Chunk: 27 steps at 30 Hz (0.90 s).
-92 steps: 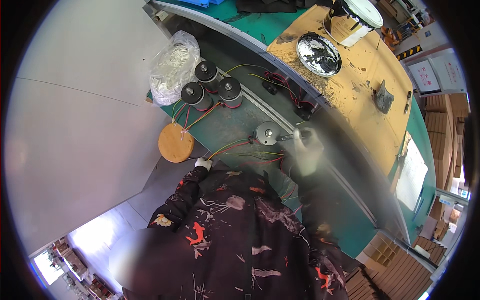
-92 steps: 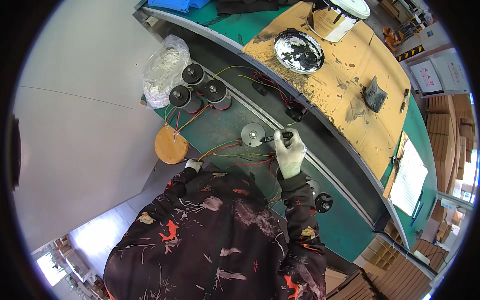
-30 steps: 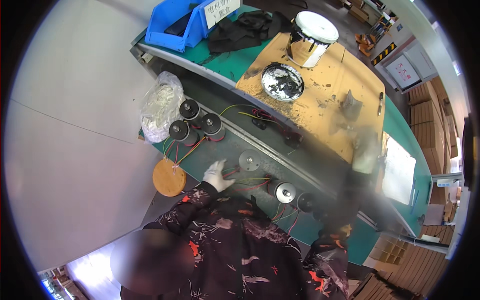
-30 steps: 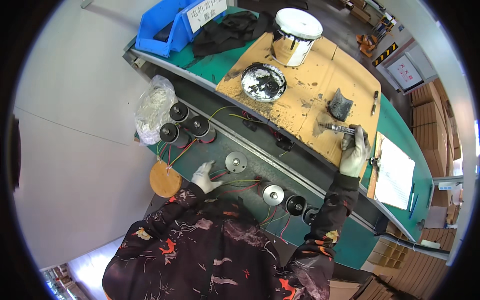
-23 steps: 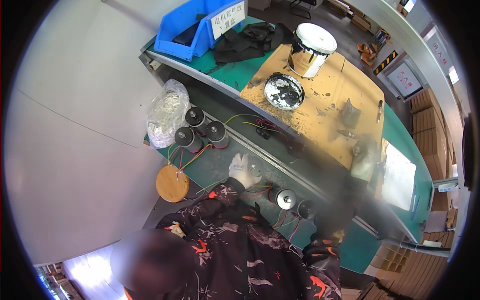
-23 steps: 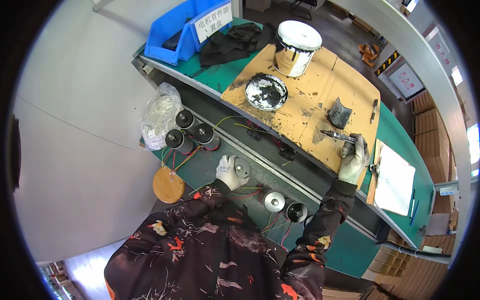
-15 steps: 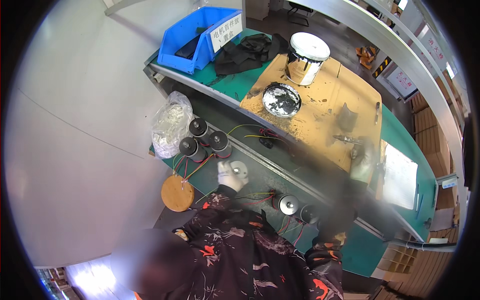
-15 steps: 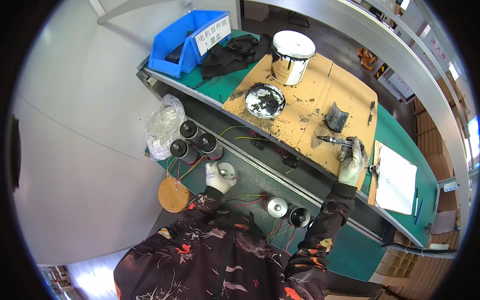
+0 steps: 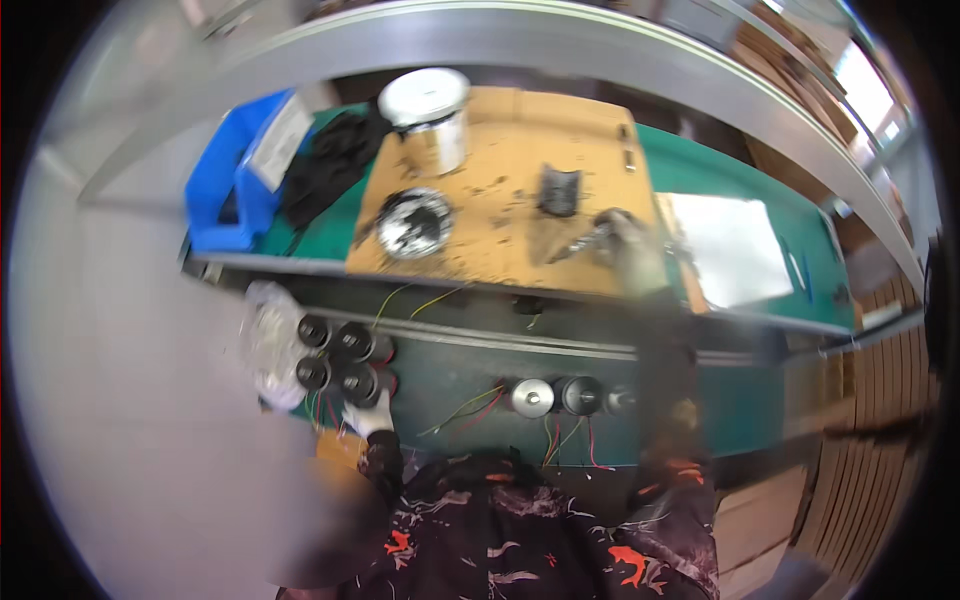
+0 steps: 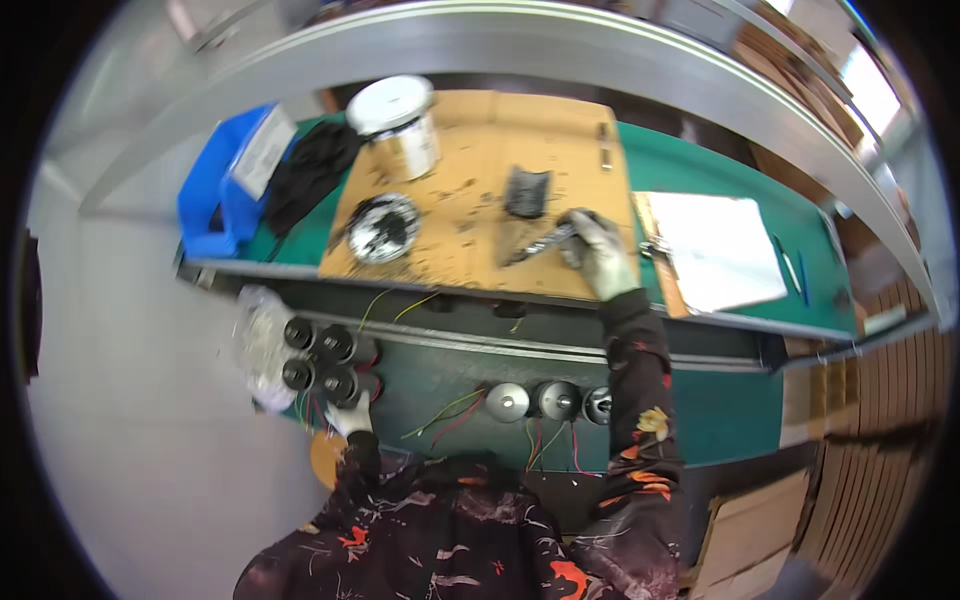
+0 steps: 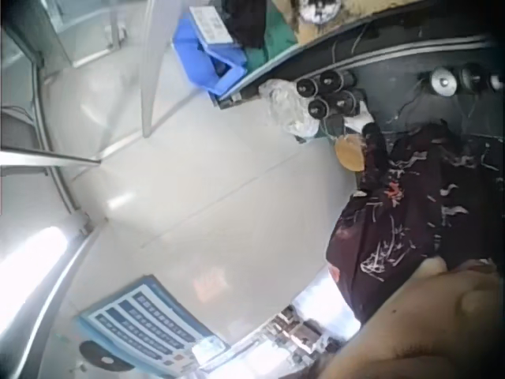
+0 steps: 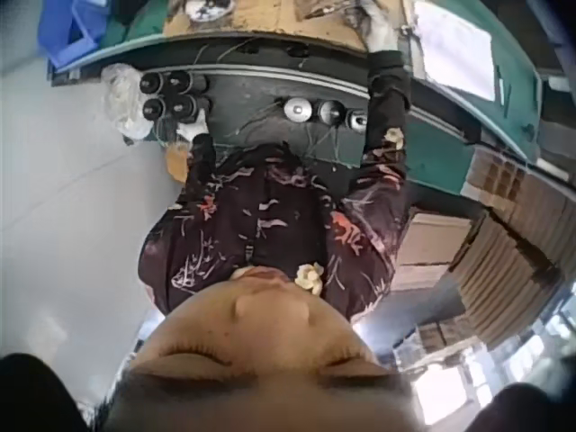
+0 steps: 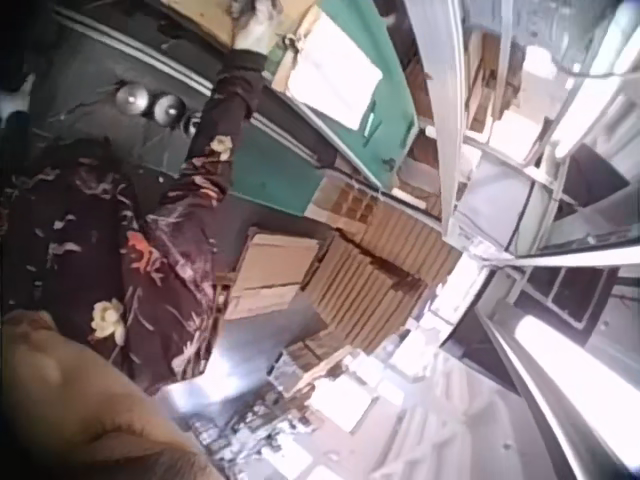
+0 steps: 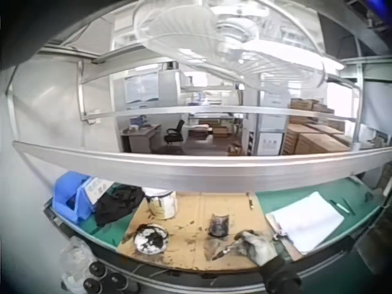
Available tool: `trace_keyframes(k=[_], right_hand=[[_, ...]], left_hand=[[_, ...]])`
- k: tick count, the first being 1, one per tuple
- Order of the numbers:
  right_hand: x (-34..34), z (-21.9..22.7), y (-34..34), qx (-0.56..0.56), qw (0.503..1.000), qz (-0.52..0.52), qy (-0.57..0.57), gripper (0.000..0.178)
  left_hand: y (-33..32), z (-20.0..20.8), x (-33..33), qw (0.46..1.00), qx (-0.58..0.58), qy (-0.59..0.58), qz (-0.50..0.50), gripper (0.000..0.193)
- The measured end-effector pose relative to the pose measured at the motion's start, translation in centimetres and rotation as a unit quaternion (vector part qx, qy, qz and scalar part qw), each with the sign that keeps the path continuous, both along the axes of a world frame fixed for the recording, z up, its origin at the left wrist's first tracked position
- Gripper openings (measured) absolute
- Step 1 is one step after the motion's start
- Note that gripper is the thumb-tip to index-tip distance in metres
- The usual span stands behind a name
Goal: Applying a coating or sealant to cylindrical electronic components with a brush and organizing them into a large storage rack.
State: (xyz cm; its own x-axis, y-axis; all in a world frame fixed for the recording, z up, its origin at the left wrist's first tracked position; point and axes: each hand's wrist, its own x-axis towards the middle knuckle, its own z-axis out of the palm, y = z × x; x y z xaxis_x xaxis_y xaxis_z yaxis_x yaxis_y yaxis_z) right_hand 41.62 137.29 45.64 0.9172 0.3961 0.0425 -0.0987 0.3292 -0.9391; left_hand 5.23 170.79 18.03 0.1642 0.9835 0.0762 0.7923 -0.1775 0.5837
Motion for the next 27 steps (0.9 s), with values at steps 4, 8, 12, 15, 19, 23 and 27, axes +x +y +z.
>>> trace_keyframes(k=[4, 8, 12, 15, 19, 23, 27], right_hand=[[0.6, -0.1, 0.6, 0.061, 0.998, 0.029, 0.016, 0.026], [0.8, -1.7, -3.0, 0.136, 0.989, -0.029, 0.045, 0.022], [0.7, -0.7, 0.1, 0.167, 0.983, -0.017, 0.078, 0.021], [0.2, -0.9, -2.5, 0.166, 0.979, -0.040, 0.108, 0.020], [0.1, -0.1, -0.6, 0.183, 0.978, 0.002, 0.099, 0.023], [-0.1, 0.5, -1.3, 0.173, 0.980, 0.002, 0.097, 0.022], [0.5, -0.8, -2.7, 0.189, 0.977, -0.014, 0.102, 0.021]], left_hand=[[-2.1, -10.3, 2.4, 0.956, -0.179, -0.029, -0.231, 0.056], [-15.2, -2.4, 19.7, 0.817, -0.134, -0.093, -0.553, 0.045], [-21.0, -1.9, 32.3, 0.717, -0.024, 0.100, -0.689, 0.054], [-29.2, -1.2, 37.6, 0.543, 0.036, 0.189, -0.817, 0.049], [-30.7, -3.5, 41.2, 0.499, 0.078, 0.241, -0.829, 0.043], [-32.4, -4.5, 42.0, 0.476, 0.096, 0.260, -0.835, 0.038], [-33.8, -5.1, 41.1, 0.449, 0.109, 0.245, -0.853, 0.033]])
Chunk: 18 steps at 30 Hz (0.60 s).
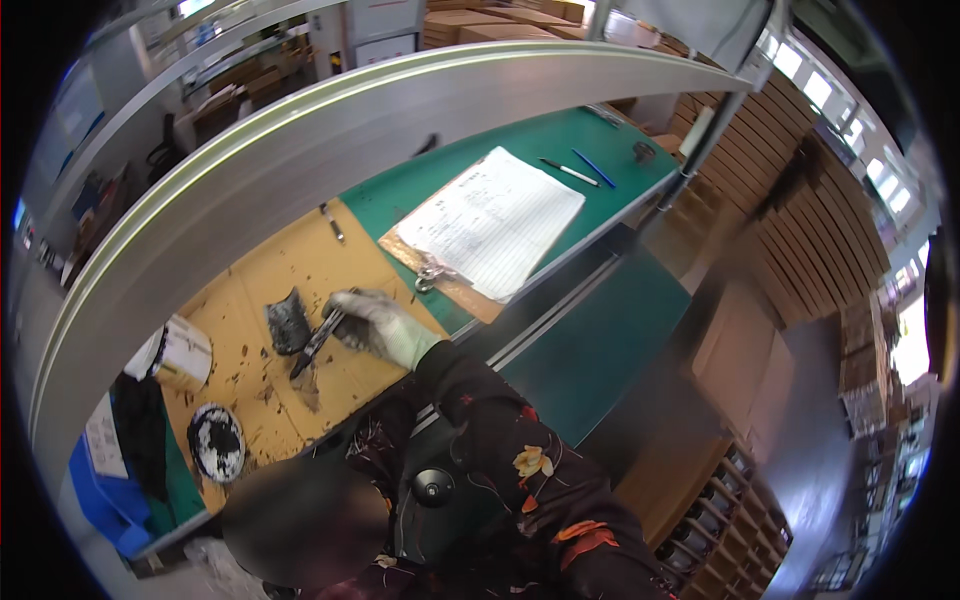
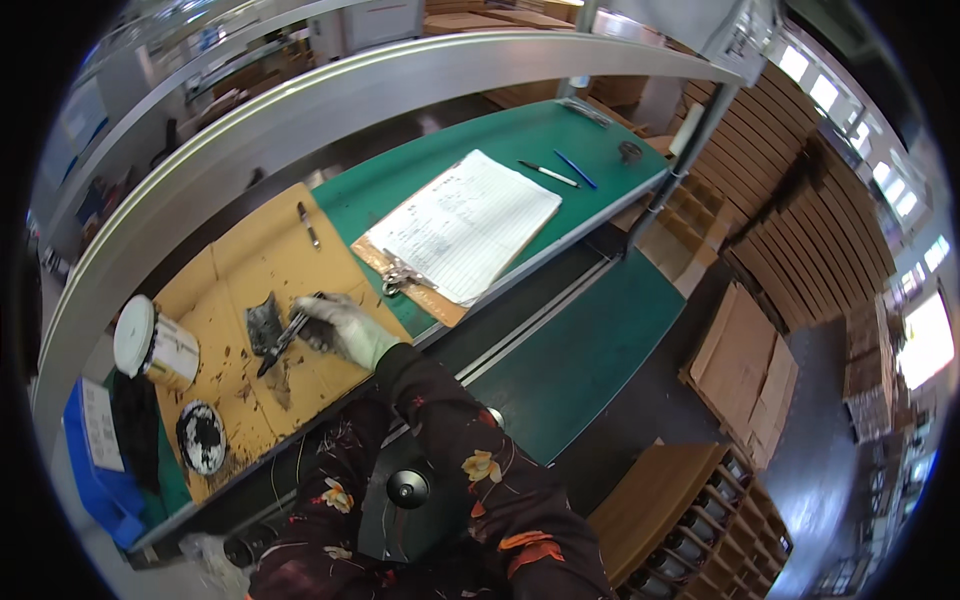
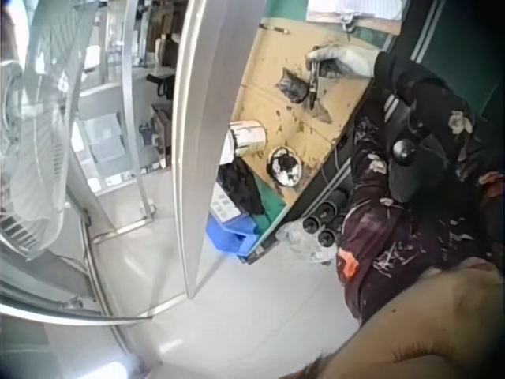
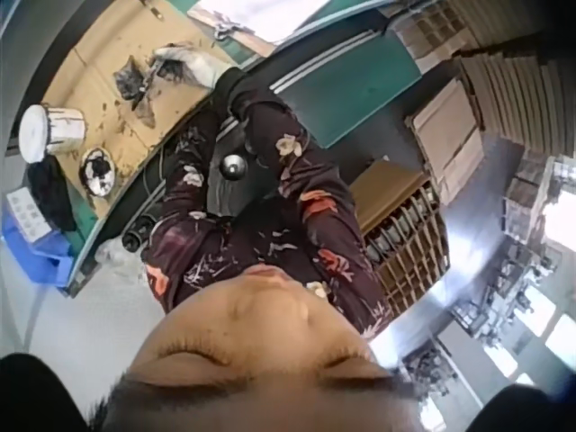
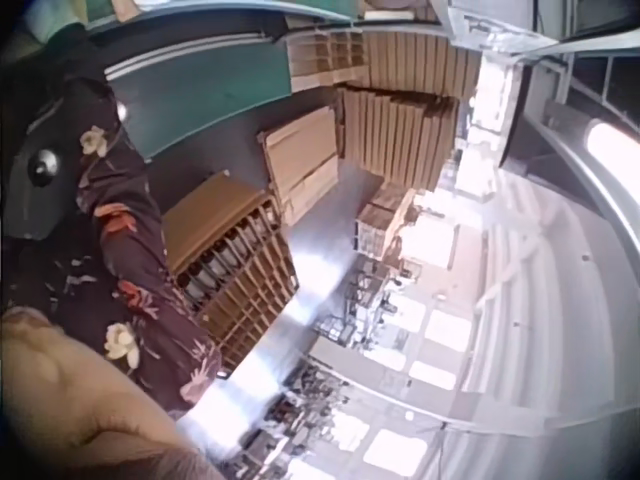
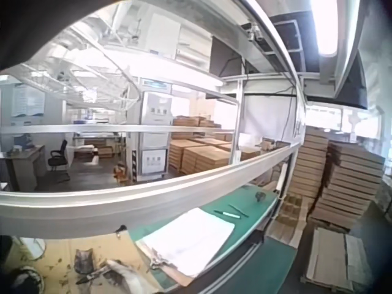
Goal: Applying a coating or sealant to cylindrical electronic components with a brush and organizing them into a large storage rack.
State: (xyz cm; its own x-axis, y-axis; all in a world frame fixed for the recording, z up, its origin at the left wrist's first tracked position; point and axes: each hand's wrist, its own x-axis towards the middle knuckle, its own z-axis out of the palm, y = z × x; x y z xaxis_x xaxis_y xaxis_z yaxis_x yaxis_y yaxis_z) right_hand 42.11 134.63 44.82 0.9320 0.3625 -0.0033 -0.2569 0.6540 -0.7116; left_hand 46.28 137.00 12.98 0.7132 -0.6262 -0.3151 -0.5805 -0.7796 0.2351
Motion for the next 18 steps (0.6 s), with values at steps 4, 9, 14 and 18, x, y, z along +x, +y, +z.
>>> trace_keyframes(k=[4, 9, 14, 18], right_hand=[[0.2, 1.1, 4.4, 0.008, 0.999, -0.013, 0.037, 0.020], [0.9, -1.3, 2.9, 0.027, 0.999, 0.020, 0.012, 0.022], [0.9, -0.5, 1.5, 0.026, 0.999, 0.034, -0.012, 0.026], [0.7, -0.5, 1.8, 0.036, 0.999, 0.034, -0.017, 0.022]], left_hand=[[7.5, -2.8, -1.7, 0.997, -0.030, -0.073, 0.023, 0.028], [14.6, 5.9, -11.6, 0.992, -0.051, -0.113, -0.033, 0.016], [20.0, 9.3, -16.7, 0.984, 0.044, -0.121, -0.122, 0.017], [25.1, 8.6, -21.6, 0.987, 0.035, -0.101, -0.123, 0.013]])
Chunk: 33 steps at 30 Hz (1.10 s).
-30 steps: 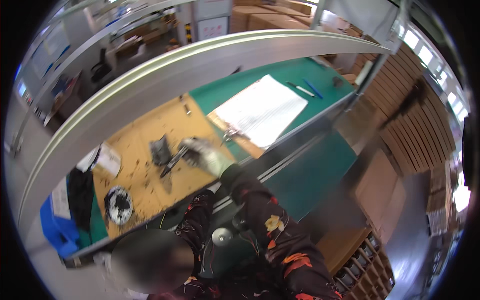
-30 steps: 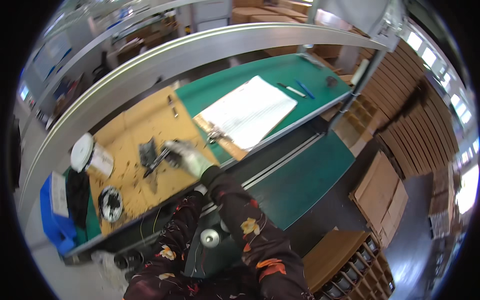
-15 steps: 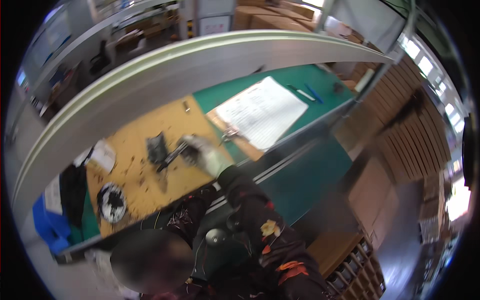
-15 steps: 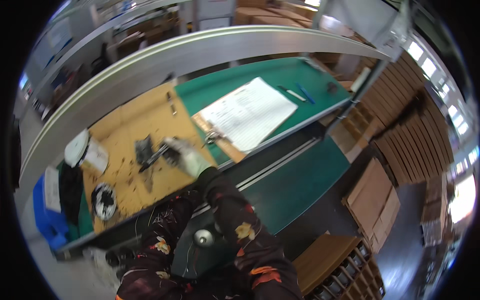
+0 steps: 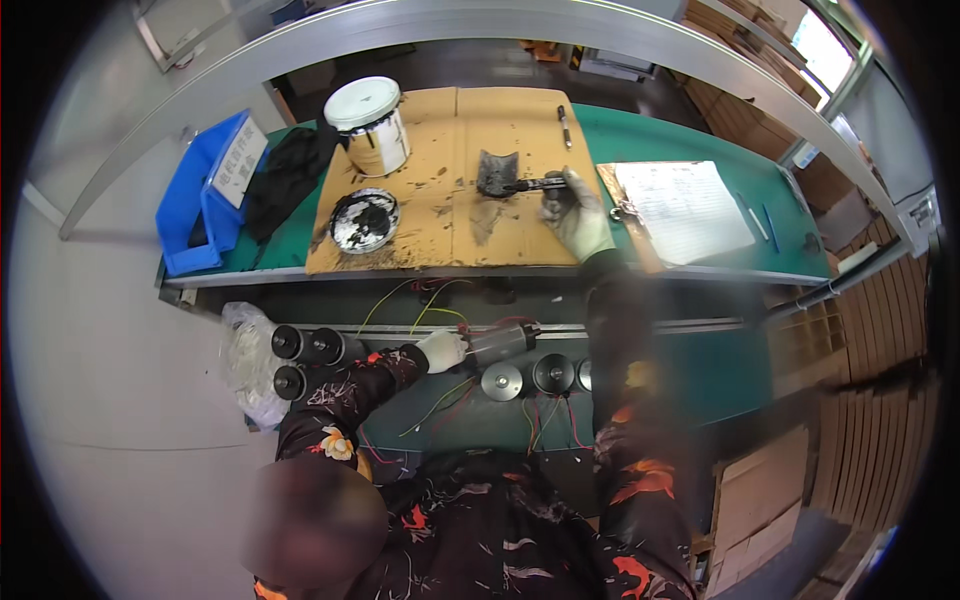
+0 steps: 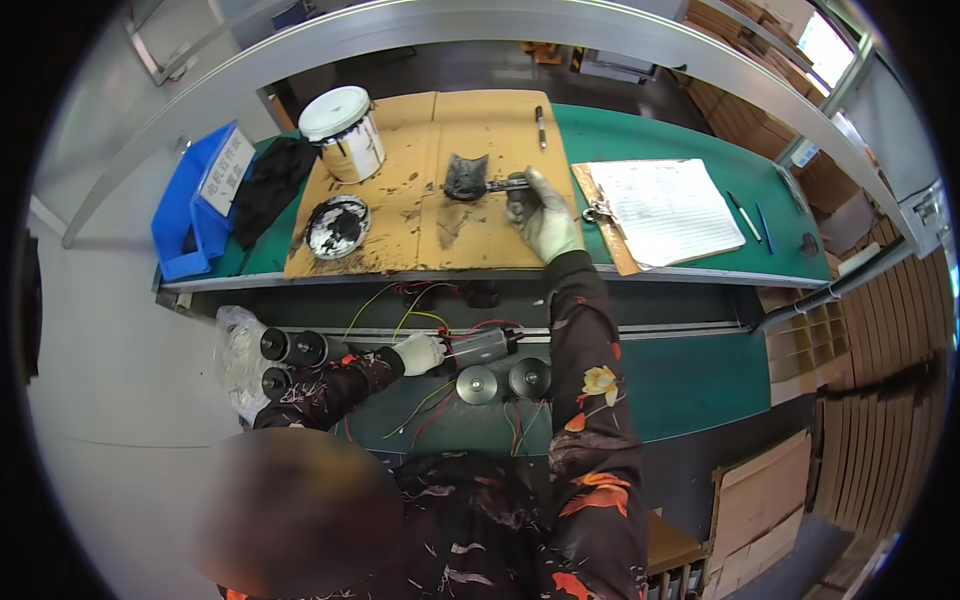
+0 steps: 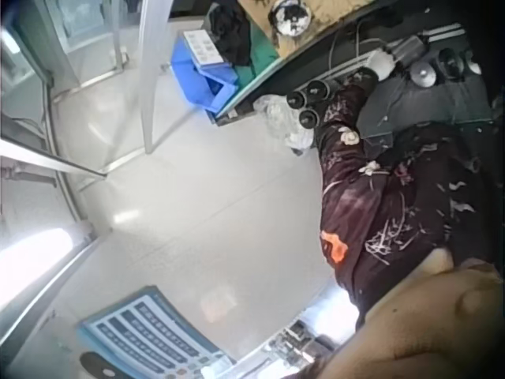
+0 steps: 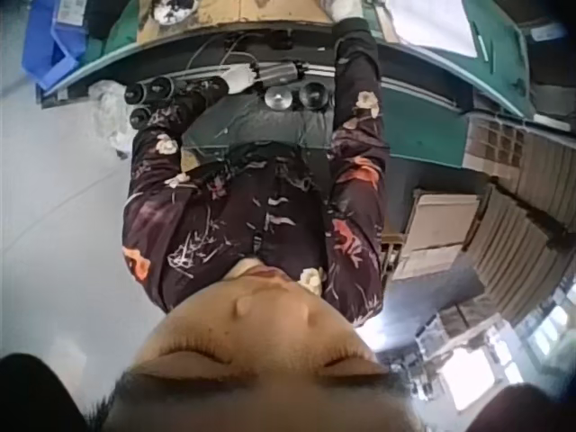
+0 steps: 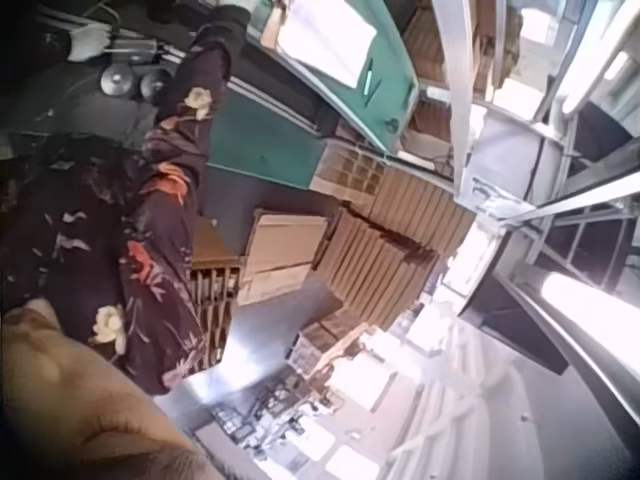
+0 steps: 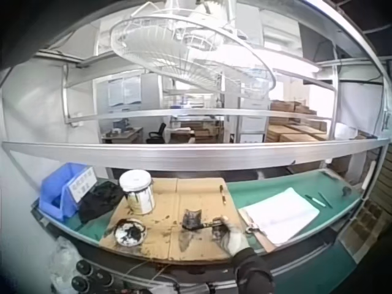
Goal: Applying a coating or sealant to cylindrical electronic components with a brush and organizing them into a large storage rack.
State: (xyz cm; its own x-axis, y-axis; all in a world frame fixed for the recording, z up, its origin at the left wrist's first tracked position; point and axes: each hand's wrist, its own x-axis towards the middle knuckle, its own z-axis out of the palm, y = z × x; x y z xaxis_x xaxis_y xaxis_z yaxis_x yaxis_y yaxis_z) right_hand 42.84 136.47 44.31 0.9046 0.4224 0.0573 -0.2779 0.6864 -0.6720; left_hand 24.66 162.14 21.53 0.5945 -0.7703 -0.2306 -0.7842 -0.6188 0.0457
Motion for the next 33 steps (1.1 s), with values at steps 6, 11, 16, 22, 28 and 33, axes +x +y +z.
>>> trace_keyframes(k=[6, 11, 16, 22, 28, 33], right_hand=[[0.1, -0.3, 0.3, 0.013, 1.000, 0.013, -0.014, 0.020], [0.0, -0.1, -0.3, -0.008, 1.000, -0.006, -0.006, 0.024], [0.2, -0.2, -0.1, -0.011, 1.000, -0.007, -0.005, 0.025], [-0.2, 0.4, 1.4, -0.041, 0.998, -0.039, -0.015, 0.028], [0.3, -0.6, -0.2, 0.008, 1.000, -0.029, 0.008, 0.027], [0.0, 0.1, 0.9, -0.020, 0.997, -0.069, 0.008, 0.027]], left_hand=[[4.9, -0.8, -7.1, 0.993, 0.093, 0.037, 0.067, 0.016], [4.9, -1.1, -11.0, 0.987, 0.099, 0.117, 0.048, 0.025], [0.0, -0.8, -9.1, 0.956, -0.209, -0.025, 0.202, 0.049], [-6.0, -5.2, -1.9, 0.837, -0.203, 0.139, 0.489, 0.066], [-4.5, -5.3, 0.2, 0.885, -0.182, 0.198, 0.381, 0.087], [-4.1, -5.5, 0.1, 0.872, -0.155, 0.146, 0.441, 0.079]])
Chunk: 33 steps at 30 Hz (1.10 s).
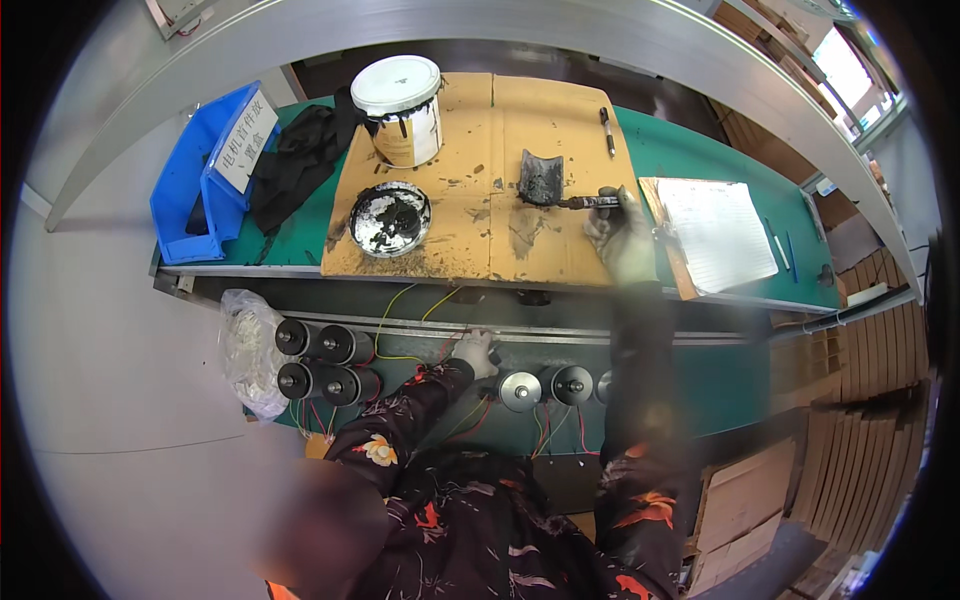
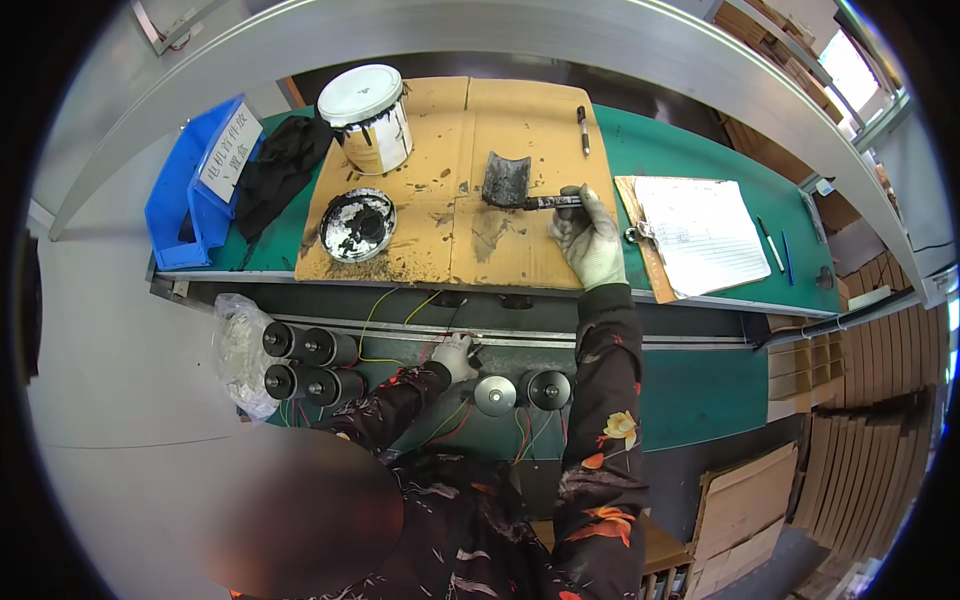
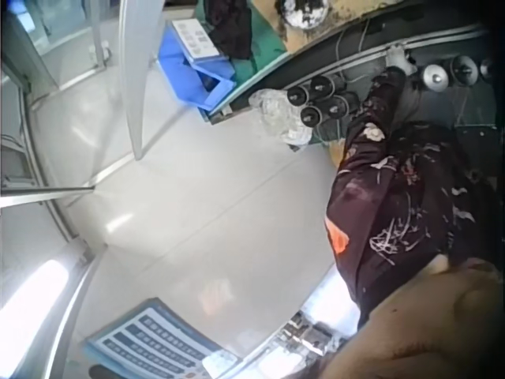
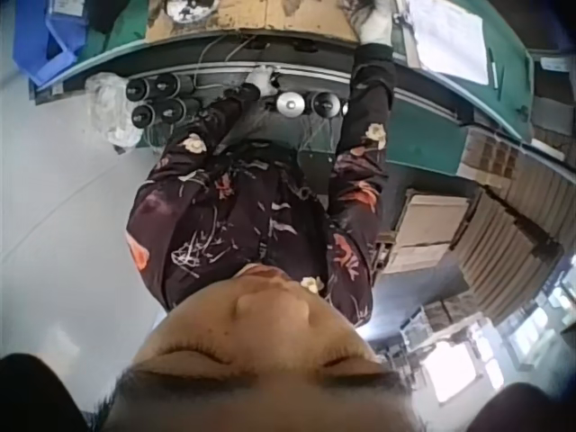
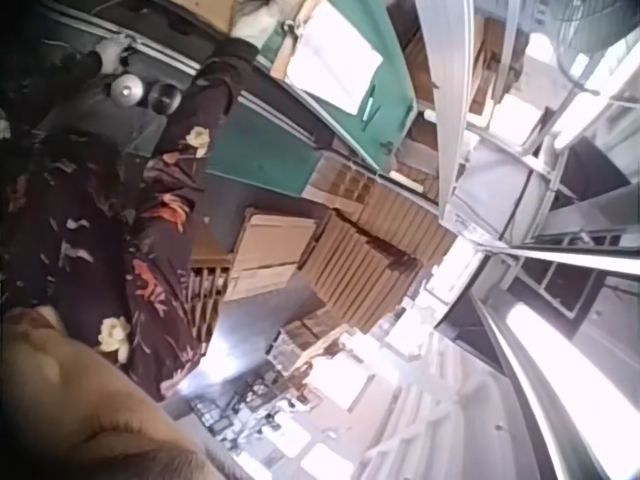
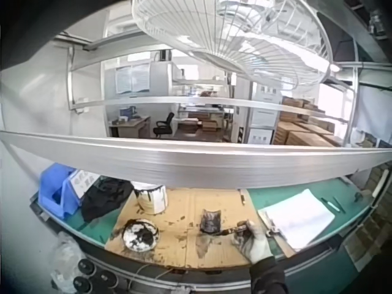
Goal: Applying a coating or sealant to cylindrical electronic components with a brush and organizing them into a large storage rack.
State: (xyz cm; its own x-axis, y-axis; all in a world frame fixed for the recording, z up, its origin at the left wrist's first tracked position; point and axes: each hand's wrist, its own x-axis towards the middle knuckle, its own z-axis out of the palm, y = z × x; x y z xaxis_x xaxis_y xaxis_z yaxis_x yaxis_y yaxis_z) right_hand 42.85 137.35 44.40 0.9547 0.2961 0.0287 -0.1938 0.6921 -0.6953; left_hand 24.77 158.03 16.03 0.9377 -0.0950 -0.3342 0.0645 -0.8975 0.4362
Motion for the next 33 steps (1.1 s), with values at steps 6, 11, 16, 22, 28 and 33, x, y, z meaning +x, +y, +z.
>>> trace_keyframes(k=[6, 11, 16, 22, 28, 33], right_hand=[[-0.2, -0.1, 0.0, 0.016, 0.999, 0.039, 0.006, 0.028], [-0.3, -0.5, -0.5, -0.021, 1.000, -0.006, 0.004, 0.029], [-0.3, -0.6, -0.4, -0.022, 0.999, -0.001, -0.023, 0.030], [-0.6, -1.1, -0.6, -0.032, 0.998, 0.018, -0.060, 0.029], [-2.0, 0.7, 1.3, -0.080, 0.991, -0.059, -0.084, 0.026], [-4.5, 4.6, 7.3, -0.244, 0.940, -0.116, -0.210, 0.028]], left_hand=[[0.0, 1.1, 1.7, 0.999, -0.006, 0.045, 0.018, 0.072], [0.9, 10.5, -2.8, 0.995, -0.039, -0.026, 0.083, 0.072], [0.8, 10.6, -9.6, 0.949, -0.097, -0.227, 0.198, 0.077], [1.0, 10.0, -11.5, 0.917, -0.110, -0.238, 0.301, 0.094], [3.3, -1.0, -17.0, 0.964, -0.054, -0.046, 0.255, 0.068], [6.4, -8.8, -22.6, 0.966, -0.054, 0.078, 0.242, 0.033]])
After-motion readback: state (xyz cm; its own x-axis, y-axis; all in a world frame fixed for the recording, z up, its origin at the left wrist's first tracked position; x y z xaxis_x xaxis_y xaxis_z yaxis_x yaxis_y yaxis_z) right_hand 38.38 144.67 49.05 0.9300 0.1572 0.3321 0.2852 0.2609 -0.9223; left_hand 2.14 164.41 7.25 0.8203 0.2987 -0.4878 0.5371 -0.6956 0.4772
